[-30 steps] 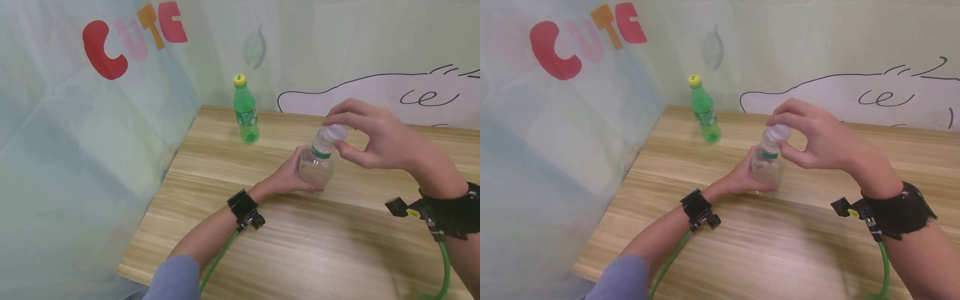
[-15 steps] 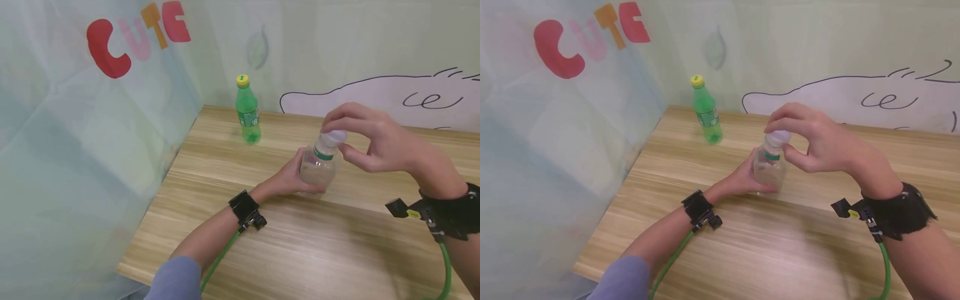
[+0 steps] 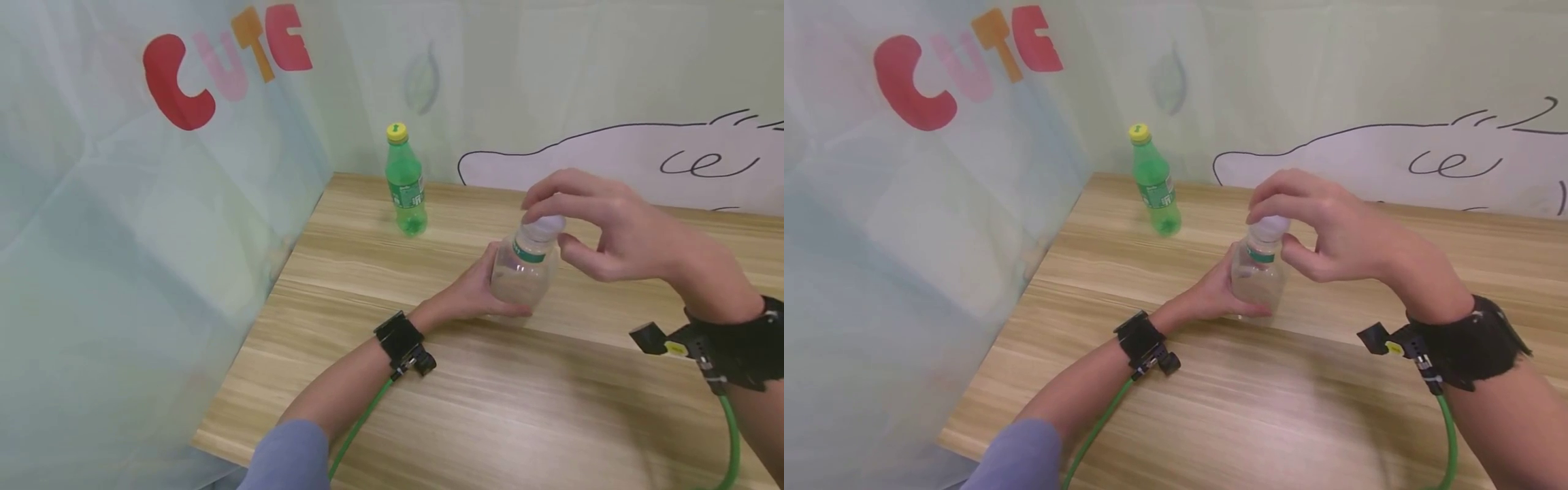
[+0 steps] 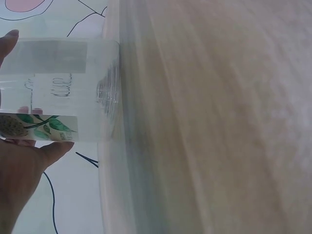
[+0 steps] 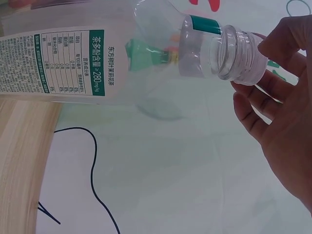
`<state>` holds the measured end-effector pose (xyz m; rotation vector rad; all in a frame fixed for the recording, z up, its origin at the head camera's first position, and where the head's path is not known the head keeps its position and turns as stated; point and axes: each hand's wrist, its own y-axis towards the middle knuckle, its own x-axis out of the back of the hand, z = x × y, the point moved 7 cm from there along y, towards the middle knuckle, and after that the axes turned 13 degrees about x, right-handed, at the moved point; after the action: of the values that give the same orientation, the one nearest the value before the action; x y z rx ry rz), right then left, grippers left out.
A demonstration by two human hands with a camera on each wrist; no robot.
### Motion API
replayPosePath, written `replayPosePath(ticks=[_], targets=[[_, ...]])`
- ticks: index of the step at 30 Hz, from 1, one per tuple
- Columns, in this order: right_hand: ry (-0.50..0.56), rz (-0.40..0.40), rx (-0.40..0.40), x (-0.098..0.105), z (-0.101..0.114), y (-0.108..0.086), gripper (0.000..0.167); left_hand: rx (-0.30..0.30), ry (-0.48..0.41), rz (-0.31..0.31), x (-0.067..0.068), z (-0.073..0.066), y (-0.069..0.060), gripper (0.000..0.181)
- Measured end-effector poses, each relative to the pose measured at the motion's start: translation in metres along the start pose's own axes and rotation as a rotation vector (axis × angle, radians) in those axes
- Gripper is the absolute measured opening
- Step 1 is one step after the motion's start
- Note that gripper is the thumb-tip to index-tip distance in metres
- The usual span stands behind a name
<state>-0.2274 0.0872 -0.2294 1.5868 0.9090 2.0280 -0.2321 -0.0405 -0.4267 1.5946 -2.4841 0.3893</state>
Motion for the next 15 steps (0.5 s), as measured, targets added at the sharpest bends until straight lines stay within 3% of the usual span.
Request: replayPosePath(ticks=[15], targets=[[-0.001,0.01,0.012,-0.004,-0.0012,-0.0018,0.037,0.0,-0.001,0.002,-0.0002,0.0049,0.0022,0.097]])
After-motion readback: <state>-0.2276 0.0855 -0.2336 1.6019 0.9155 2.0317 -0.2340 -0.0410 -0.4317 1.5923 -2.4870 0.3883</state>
